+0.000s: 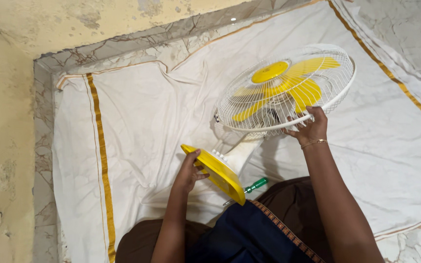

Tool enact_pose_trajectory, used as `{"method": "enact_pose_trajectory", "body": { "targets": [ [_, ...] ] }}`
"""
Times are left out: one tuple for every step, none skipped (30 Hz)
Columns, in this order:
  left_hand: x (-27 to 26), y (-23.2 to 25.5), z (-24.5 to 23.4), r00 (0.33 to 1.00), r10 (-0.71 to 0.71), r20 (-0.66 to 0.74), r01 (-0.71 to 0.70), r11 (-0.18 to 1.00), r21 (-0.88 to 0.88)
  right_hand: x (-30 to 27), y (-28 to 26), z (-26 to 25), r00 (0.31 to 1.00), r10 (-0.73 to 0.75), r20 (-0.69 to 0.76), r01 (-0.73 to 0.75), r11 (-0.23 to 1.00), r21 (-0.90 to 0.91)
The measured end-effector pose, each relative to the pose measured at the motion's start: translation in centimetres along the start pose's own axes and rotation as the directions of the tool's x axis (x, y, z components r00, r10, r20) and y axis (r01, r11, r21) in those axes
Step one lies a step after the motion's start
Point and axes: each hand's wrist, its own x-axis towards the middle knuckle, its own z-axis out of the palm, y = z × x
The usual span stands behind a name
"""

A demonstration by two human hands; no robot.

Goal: The person disassembles a yellow and white table fan by removing the front grill and base. They then use a screwdriver to loosen screws on the fan's base.

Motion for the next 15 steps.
{"method": "enact_pose_trajectory", "body": {
  "targets": [
    [-0.4,-0.1,-0.1,0.999,0.019,0.034,-0.019,1.0,0.005,-0.2,0.0,-0.1,1.0,-0.001,0.009,0.001,1.0,-0.002],
    [-0.6,-0.1,0.0,0.997,0.038,0.069,-0.039,0.999,0.009,-0.4,0.0,-0.1,1.0,-0.002,0.019,0.002,1.0,-0.004],
    [-1.0,0.0,0.0,0.997,0.054,0.059,-0.057,0.997,0.048,-0.7,0.1,-0.3,1.0,-0.012,0.008,0.012,1.0,-0.013],
    [-1.4,0.0,0.1,0.996,0.07,0.05,-0.075,0.993,0.086,-1.0,0.2,-0.5,1.0,-0.023,-0.001,0.022,1.0,-0.022],
    [-1.6,0.1,0.4,0.995,0.093,0.042,-0.098,0.988,0.123,-1.1,0.2,-0.5,0.999,-0.036,-0.005,0.036,0.999,-0.032],
    [-2.1,0.1,0.8,0.994,0.107,0.023,-0.109,0.985,0.135,-1.1,0.2,-0.3,0.999,-0.035,0.006,0.035,0.999,-0.033],
    [-2.6,-0.1,1.3,0.993,0.117,0.006,-0.117,0.982,0.148,-1.2,0.1,-0.4,0.999,-0.034,0.014,0.034,0.999,-0.035],
    [-3.2,-0.3,1.8,0.992,0.128,-0.011,-0.124,0.979,0.162,-1.3,0.0,-0.5,0.999,-0.032,0.022,0.033,0.999,-0.036],
    [-3.8,-0.7,2.4,0.988,0.153,-0.012,-0.15,0.978,0.146,-1.3,0.0,-0.6,0.999,-0.036,0.031,0.037,0.999,-0.029],
    [-4.4,-1.2,2.9,0.984,0.179,-0.014,-0.176,0.976,0.129,-1.4,0.1,-0.7,0.998,-0.039,0.041,0.04,0.999,-0.023],
    [-5.0,-1.5,3.4,0.978,0.207,-0.016,-0.204,0.973,0.111,-1.5,0.1,-0.6,0.998,-0.043,0.053,0.044,0.999,-0.017],
    [-5.8,-1.9,3.7,0.974,0.224,-0.019,-0.222,0.97,0.098,-1.7,0.1,-0.6,0.997,-0.059,0.04,0.06,0.998,-0.015],
    [-6.6,-2.3,4.0,0.969,0.245,-0.023,-0.242,0.967,0.083,-2.0,0.1,-0.5,0.997,-0.076,0.031,0.076,0.997,-0.013],
    [-7.1,-2.5,4.2,0.964,0.265,-0.027,-0.262,0.963,0.068,-2.3,0.1,-0.4,0.995,-0.093,0.021,0.093,0.996,-0.012],
    [-7.5,-2.6,4.3,0.959,0.28,-0.037,-0.279,0.96,0.037,-2.6,0.0,-0.2,0.996,-0.086,0.036,0.087,0.996,-0.022]
  ]
}}
